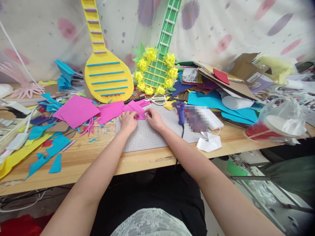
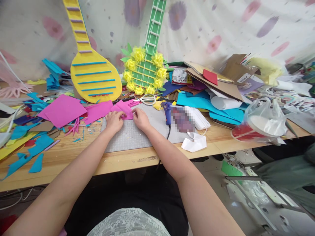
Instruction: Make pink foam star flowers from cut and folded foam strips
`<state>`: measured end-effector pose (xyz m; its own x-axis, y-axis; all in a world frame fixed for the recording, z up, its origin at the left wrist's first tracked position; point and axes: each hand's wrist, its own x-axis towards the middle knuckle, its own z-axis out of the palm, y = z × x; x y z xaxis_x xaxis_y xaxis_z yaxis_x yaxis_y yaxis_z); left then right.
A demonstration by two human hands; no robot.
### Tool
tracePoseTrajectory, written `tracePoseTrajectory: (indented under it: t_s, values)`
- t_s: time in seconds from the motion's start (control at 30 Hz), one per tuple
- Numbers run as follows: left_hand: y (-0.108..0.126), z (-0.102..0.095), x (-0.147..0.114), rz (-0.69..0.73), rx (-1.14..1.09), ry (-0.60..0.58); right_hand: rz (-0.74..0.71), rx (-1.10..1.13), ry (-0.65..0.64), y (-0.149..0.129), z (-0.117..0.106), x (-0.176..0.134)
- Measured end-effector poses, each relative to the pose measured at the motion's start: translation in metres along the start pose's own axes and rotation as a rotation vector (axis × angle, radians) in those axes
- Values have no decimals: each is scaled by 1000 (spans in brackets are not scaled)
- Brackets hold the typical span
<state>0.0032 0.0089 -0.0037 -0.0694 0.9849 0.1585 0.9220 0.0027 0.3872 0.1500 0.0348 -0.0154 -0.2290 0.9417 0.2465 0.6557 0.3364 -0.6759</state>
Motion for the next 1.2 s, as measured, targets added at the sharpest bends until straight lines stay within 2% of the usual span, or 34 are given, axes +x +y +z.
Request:
tracePoseTrajectory:
  t_s: [0.17,0.3,0.63,0.83,1.03,1.1,1.2]
  values:
    - [-2,2,0,3,-4,7,-5,163,-57,6,-8,-2]
    - [-1,2,-1,14,2,27,-41,186,-101,7,-13,-5]
    - [2,-1,-5,29,17,55,-197,-165,-98,-2,-17,-12]
    - [1,-3,-7,102,-86,219,-191,-161,-68,-3,-15,-14]
    - [-6,-2,-3,138,-161,341,-180,-212,-91,-4,-14,-13]
    - [-8,-3,-3,162,-166,351,-188,-211,-87,-5,-13,-13]
    - [-6,-4,-6,304,-168,300,-187,-221,-106,-6,-13,-13]
